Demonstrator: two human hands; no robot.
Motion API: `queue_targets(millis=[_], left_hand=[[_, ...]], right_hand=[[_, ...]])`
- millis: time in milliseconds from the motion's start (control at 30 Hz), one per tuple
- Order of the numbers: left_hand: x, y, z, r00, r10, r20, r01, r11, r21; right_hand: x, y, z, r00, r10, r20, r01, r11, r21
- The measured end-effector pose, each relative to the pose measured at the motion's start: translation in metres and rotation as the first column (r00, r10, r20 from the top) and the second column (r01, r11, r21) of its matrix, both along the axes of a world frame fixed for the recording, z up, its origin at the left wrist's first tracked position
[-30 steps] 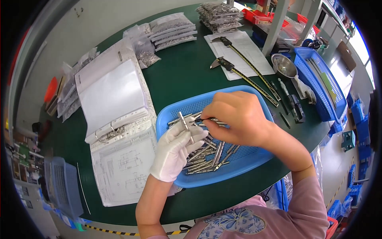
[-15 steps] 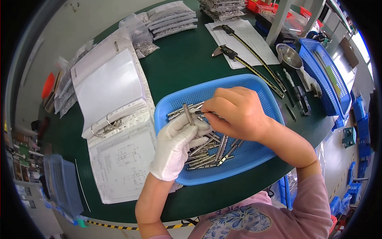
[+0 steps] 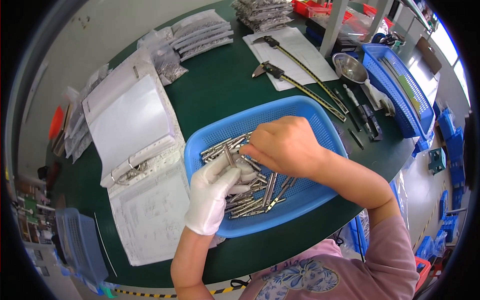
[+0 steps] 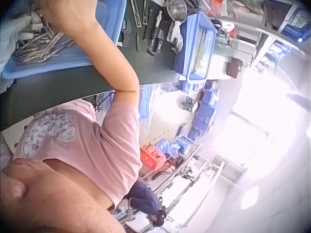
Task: Inspecting and sorting small metal rods from a basket at a factory workbench.
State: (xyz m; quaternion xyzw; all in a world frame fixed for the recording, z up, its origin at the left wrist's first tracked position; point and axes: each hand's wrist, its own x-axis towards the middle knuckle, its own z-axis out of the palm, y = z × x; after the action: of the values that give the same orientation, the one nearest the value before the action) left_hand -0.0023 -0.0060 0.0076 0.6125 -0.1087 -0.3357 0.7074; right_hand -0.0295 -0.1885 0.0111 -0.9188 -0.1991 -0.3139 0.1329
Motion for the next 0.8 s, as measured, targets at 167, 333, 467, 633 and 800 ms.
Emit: queue_targets(millis=[167, 333, 467, 633, 800], left_hand=[[-0.006, 0.003, -0.001, 0.996, 0.068, -0.053, -0.068, 0.998, -0.001], [-0.007, 0.006, -0.01, 1.0, 0.009, -0.024, -0.01, 0.999, -0.036], [-0.005, 0.007, -0.01, 0.999, 0.008, -0.045, -0.012, 0.995, -0.095], [-0.009, 0.005, 0.0, 1.0, 0.013, -0.028, -0.014, 1.0, -0.015], [-0.004, -0.001, 0.001, 0.998, -0.026, -0.058, 0.026, 1.0, -0.012]], right_hand=[[-0.001, 0.006, -0.002, 0.994, 0.097, -0.045, -0.091, 0.99, 0.105], [-0.005, 0.005, -0.005, 0.967, 0.201, 0.158, -0.21, 0.977, 0.045], [-0.002, 0.004, -0.006, 0.969, 0.201, 0.147, -0.204, 0.979, 0.006], [-0.002, 0.003, -0.002, 0.982, 0.108, 0.158, -0.111, 0.994, 0.015], [-0.005, -0.002, 0.003, 0.998, 0.048, 0.034, -0.047, 0.999, -0.021]])
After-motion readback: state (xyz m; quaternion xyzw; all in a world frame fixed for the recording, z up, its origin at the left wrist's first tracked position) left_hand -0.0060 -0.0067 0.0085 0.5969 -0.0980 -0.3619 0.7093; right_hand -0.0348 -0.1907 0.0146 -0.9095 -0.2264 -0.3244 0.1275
